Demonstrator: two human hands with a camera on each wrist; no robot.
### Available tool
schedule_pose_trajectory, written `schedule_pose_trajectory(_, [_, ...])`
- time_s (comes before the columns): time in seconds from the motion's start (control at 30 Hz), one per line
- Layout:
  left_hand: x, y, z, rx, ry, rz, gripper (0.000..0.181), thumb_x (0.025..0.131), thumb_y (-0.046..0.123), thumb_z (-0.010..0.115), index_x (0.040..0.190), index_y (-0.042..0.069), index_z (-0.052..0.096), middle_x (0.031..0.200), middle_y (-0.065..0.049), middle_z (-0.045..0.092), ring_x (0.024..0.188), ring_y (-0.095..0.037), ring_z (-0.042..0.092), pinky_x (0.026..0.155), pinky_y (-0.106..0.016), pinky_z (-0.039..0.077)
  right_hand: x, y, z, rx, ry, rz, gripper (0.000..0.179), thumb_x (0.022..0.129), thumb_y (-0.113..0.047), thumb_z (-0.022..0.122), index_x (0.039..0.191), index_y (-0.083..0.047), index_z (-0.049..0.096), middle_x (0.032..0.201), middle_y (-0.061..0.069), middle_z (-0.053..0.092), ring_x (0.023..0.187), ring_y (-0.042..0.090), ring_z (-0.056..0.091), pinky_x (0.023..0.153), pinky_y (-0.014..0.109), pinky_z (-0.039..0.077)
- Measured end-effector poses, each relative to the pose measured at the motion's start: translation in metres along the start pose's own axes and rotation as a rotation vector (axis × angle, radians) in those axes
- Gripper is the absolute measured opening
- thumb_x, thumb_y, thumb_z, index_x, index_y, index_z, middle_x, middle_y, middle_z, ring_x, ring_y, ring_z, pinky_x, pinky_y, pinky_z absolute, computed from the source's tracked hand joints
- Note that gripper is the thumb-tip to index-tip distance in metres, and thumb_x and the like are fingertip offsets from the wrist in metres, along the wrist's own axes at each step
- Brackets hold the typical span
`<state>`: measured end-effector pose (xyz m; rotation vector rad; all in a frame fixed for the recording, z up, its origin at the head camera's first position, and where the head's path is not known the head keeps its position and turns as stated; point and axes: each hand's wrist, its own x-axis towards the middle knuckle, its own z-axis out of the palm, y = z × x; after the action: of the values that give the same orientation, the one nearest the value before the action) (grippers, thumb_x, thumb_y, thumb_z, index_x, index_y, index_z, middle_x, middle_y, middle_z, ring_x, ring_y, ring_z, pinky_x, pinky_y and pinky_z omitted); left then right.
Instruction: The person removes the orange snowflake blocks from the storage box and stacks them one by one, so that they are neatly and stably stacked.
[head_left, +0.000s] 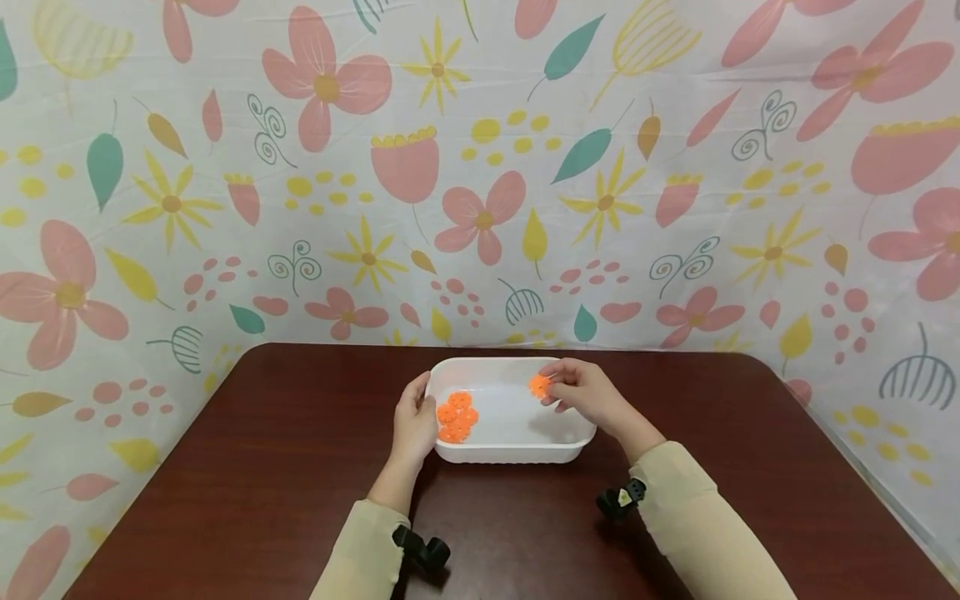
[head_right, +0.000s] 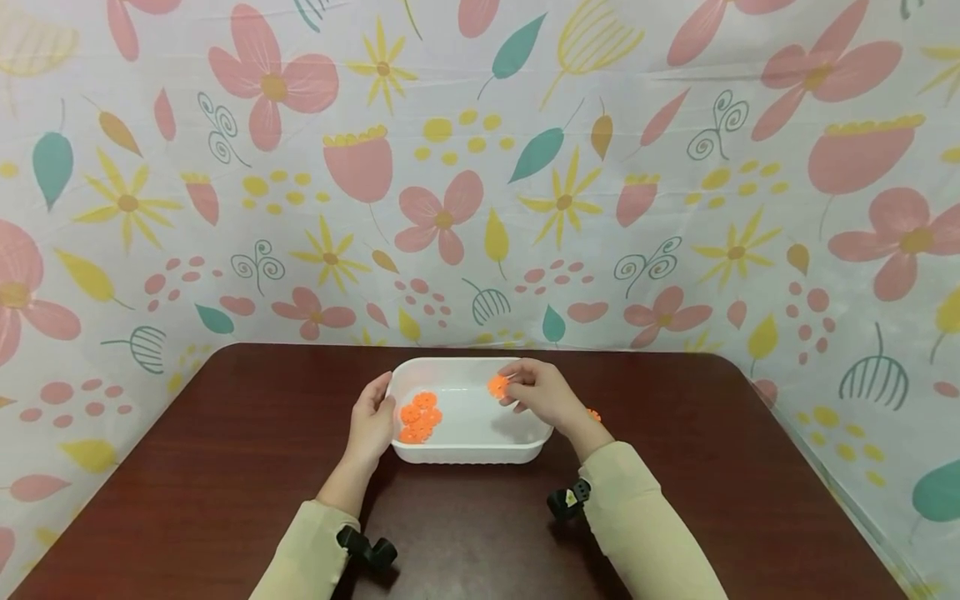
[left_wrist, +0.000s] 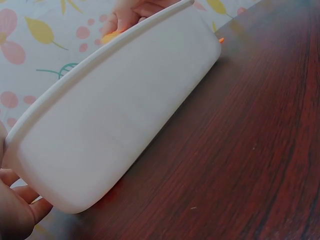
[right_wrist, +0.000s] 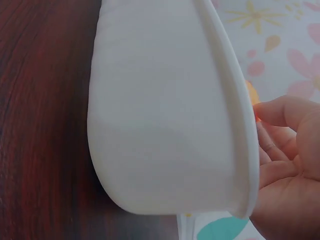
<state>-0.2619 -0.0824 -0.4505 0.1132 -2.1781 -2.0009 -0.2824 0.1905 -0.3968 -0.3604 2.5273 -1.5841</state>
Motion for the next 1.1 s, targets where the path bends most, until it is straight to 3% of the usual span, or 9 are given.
schedule_pose_trajectory(0.33, [-0.001, 0.001, 0.0, 0.008, 0.014, -0.005, 0.042, 0.098, 0.008, 0.039, 0.14, 0.007, 0.044, 0.146, -0.014, 0.042, 0.134, -0.029, 0.039, 0.11, -0.047, 0.033, -0.007, 0.002, -0.014, 0.058, 0.031, 0.021, 0.03, 0.091, -0.008, 0.06, 0.12, 0.001, 0.057, 0.101, 0.019, 0.067, 0.091, 0.038, 0.067, 0.071, 0.036, 0.058])
schedule_pose_trajectory(0.63, [0.0, 0.0, 0.0, -0.001, 0.009, -0.002, 0.042, 0.098, 0.008, 0.039, 0.14, 0.008, 0.043, 0.147, -0.015, 0.041, 0.135, -0.029, 0.037, 0.111, -0.048, 0.032, -0.012, 0.008, -0.027, 0.117, 0.065, 0.017, 0.035, 0.091, -0.009, 0.06, 0.124, 0.004, 0.054, 0.105, 0.02, 0.066, 0.089, 0.029, 0.069, 0.072, 0.034, 0.058])
schedule_pose_trajectory(0.77, [-0.001, 0.001, 0.0, -0.002, 0.008, -0.005, 0.042, 0.098, 0.008, 0.039, 0.14, 0.008, 0.043, 0.147, -0.014, 0.04, 0.135, -0.029, 0.037, 0.111, -0.048, 0.032, -0.015, 0.01, -0.031, 0.132, 0.089, 0.027, 0.037, 0.091, -0.01, 0.061, 0.124, 0.004, 0.054, 0.104, 0.018, 0.068, 0.09, 0.03, 0.069, 0.072, 0.034, 0.058])
schedule_pose_trajectory(1.1, [0.0, 0.001, 0.001, -0.001, 0.008, -0.015, 0.042, 0.099, 0.009, 0.039, 0.14, 0.008, 0.043, 0.147, -0.013, 0.041, 0.135, -0.028, 0.037, 0.111, -0.047, 0.032, -0.026, 0.02, -0.034, 0.203, 0.146, 0.025, 0.04, 0.092, -0.013, 0.06, 0.125, 0.006, 0.051, 0.1, 0.011, 0.068, 0.081, 0.016, 0.071, 0.071, 0.034, 0.058])
